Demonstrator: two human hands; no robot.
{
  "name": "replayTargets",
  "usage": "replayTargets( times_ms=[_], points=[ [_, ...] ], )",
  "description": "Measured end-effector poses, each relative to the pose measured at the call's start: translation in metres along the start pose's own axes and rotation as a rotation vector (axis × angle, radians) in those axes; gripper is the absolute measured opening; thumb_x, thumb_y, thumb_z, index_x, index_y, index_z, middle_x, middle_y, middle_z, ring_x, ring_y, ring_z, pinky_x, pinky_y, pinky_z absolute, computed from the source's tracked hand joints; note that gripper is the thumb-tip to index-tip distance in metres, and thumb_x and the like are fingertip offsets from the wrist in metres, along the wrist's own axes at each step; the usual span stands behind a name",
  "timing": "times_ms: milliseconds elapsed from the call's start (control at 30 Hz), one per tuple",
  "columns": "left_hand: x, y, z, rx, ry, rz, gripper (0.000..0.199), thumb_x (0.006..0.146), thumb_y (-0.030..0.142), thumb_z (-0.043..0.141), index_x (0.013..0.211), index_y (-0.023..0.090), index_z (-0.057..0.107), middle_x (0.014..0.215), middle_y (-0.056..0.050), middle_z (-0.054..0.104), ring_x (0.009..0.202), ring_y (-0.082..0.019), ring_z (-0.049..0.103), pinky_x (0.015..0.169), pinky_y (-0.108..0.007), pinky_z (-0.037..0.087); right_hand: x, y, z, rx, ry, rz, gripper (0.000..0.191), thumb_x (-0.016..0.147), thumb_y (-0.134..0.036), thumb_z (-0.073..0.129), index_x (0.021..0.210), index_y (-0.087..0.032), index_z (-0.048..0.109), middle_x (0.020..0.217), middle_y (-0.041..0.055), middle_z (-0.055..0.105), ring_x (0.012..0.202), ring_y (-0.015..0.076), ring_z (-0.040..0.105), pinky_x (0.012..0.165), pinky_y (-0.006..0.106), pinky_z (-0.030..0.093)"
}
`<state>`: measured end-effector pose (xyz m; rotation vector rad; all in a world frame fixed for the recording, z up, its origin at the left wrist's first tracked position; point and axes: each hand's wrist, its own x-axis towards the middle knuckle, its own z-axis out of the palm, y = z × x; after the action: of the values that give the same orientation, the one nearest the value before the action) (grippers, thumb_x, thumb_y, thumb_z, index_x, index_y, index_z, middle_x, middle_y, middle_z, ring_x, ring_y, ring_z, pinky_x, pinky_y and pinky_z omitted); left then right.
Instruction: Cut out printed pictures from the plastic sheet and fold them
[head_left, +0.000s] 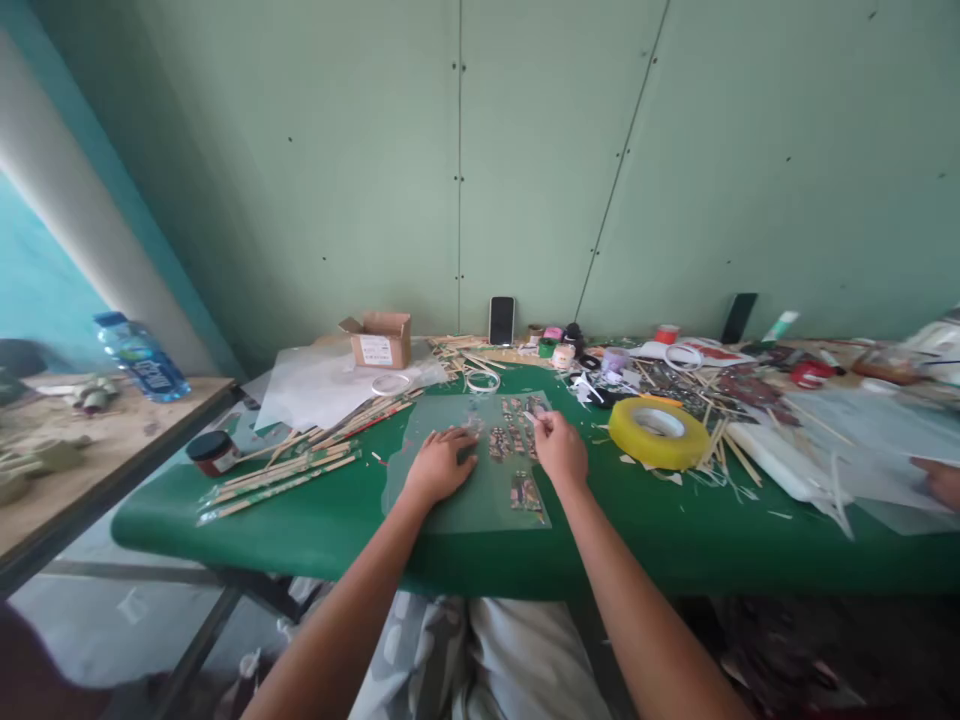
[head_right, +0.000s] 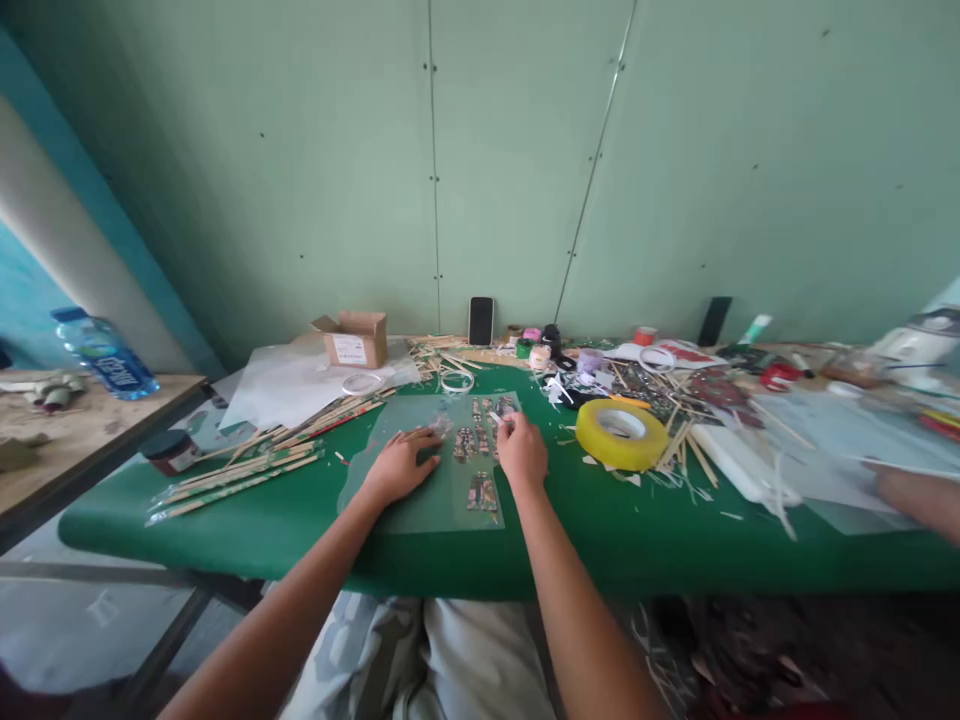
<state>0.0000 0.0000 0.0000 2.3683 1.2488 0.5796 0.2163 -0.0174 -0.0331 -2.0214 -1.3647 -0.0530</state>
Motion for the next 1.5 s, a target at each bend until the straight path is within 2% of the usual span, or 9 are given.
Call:
replayTargets(
  times_ms=[300,633,967,1100,1200,1267,1333,1400,1500],
  points=[
    [0.004,-0.011,-0.004,-0.175,0.078,-0.064,0.025,0.092,0.034,0.053,0.106,0.017,0.063,0.113,-0.008,0.064,0.101,-0.02,0.061,0.09,-0.042,0.05,0.002,-0.004,-0.01,-0.056,-0.214,-0.006,0.027,0.093,-0.033,0.055,0.114,-0.017,0.059,0.113,0.0073,0.062,0.093,0.0177,0.063,0.079,0.037,0.054],
    [0.006,-0.016,-0.002,-0.326,0.114,-0.109,0.026,0.091,0.034,0.054,0.107,0.014,0.062,0.108,-0.007,0.064,0.095,-0.019,0.063,0.084,-0.04,0.053,-0.031,-0.006,-0.02,-0.252,-0.128,0.004,0.026,0.092,-0.033,0.056,0.111,-0.016,0.06,0.115,0.008,0.061,0.102,0.0212,0.06,0.088,0.044,0.05],
    [0.009,-0.031,0.003,-0.394,0.227,-0.095,0.031,0.092,0.034,0.053,0.114,0.013,0.057,0.102,-0.007,0.064,0.083,-0.016,0.063,0.072,-0.035,0.055,-0.03,-0.001,-0.024,-0.178,-0.216,-0.156,0.023,0.092,-0.033,0.055,0.106,-0.015,0.061,0.106,0.0059,0.064,0.092,0.0174,0.063,0.08,0.038,0.053],
    [0.006,-0.03,0.003,-0.314,0.144,-0.014,0.032,0.093,0.035,0.052,0.117,0.013,0.056,0.104,-0.007,0.064,0.084,-0.016,0.064,0.073,-0.035,0.055,-0.032,0.0,-0.025,-0.161,-0.227,-0.197,0.022,0.093,-0.033,0.055,0.102,-0.015,0.062,0.1,0.0047,0.065,0.087,0.0161,0.063,0.077,0.035,0.053],
    [-0.001,-0.015,0.006,-0.201,-0.025,0.159,0.032,0.092,0.036,0.053,0.114,0.014,0.06,0.113,-0.009,0.064,0.1,-0.021,0.062,0.089,-0.044,0.051,-0.032,-0.003,-0.024,-0.179,-0.208,-0.21,0.023,0.093,-0.036,0.053,0.097,-0.016,0.063,0.093,0.0037,0.065,0.085,0.0165,0.062,0.076,0.035,0.051],
    [-0.006,-0.004,0.008,-0.101,-0.149,0.282,0.033,0.086,0.037,0.062,0.114,0.02,0.064,0.126,-0.008,0.061,0.119,-0.024,0.054,0.105,-0.051,0.038,-0.033,-0.007,-0.023,-0.203,-0.184,-0.211,0.022,0.093,-0.035,0.051,0.093,-0.016,0.063,0.09,0.0052,0.066,0.086,0.0183,0.062,0.076,0.035,0.049],
    [-0.006,0.0,0.006,0.006,-0.215,0.324,0.036,0.085,0.038,0.063,0.12,0.032,0.062,0.139,-0.002,0.054,0.133,-0.023,0.042,0.115,-0.05,0.024,-0.033,-0.011,-0.022,-0.23,-0.161,-0.209,0.019,0.093,-0.031,0.05,0.09,-0.017,0.063,0.09,0.0081,0.066,0.087,0.0205,0.061,0.076,0.035,0.046],
    [0.0,-0.006,-0.002,0.115,-0.227,0.281,0.046,0.085,0.042,0.061,0.129,0.034,0.055,0.147,-0.001,0.046,0.138,-0.025,0.034,0.116,-0.052,0.016,-0.034,-0.013,-0.021,-0.255,-0.147,-0.208,0.019,0.093,-0.03,0.049,0.09,-0.016,0.062,0.089,0.0087,0.065,0.087,0.021,0.061,0.076,0.035,0.045],
    [0.016,-0.028,-0.027,0.267,-0.142,0.086,0.054,0.09,0.044,0.053,0.137,0.02,0.046,0.15,-0.012,0.037,0.139,-0.033,0.03,0.112,-0.064,0.014,-0.034,-0.015,-0.021,-0.285,-0.146,-0.207,0.021,0.094,-0.033,0.05,0.093,-0.015,0.061,0.089,0.0044,0.064,0.084,0.0181,0.061,0.076,0.035,0.048]
  ],
)
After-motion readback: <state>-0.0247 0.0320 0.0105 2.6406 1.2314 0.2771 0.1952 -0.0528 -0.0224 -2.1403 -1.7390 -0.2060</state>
